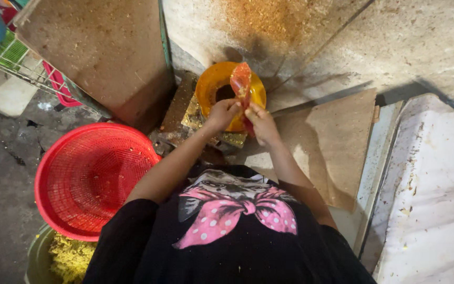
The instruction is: The person operates a manual grinder to process nuts into a paste. They repeatedly scoop the ground paste from the grinder into a green bowl using a red spatula, then add more whole nuts from a red basket into the grinder to continue processing.
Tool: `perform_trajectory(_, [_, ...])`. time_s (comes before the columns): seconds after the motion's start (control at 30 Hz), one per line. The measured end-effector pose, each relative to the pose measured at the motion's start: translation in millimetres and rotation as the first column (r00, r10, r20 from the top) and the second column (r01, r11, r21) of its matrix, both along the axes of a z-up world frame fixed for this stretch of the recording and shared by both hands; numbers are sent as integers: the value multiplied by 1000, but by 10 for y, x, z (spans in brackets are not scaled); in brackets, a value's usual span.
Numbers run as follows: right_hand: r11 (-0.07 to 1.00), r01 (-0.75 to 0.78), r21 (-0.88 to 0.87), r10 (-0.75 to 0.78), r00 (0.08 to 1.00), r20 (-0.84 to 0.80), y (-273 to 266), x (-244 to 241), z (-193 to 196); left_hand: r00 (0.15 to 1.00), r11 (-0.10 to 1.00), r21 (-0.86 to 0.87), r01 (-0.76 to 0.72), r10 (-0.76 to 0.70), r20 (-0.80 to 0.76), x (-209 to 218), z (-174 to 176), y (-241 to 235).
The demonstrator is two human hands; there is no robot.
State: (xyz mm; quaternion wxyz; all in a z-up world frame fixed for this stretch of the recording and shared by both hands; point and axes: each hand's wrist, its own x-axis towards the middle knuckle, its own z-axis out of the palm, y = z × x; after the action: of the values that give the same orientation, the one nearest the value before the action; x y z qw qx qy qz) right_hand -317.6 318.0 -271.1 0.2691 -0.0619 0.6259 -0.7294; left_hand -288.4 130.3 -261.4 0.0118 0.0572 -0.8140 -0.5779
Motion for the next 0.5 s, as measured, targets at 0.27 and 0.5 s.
perform_trajectory(0.27, [356,297,886,264,878,-400,-324,-195,443,902,482,-778,402,-357,245,549,-198,-146])
perform_trajectory(0.5, [315,230,921,246,918,-313,-250,19,310,877,497,-801,335,-475,72,520,-471,-349])
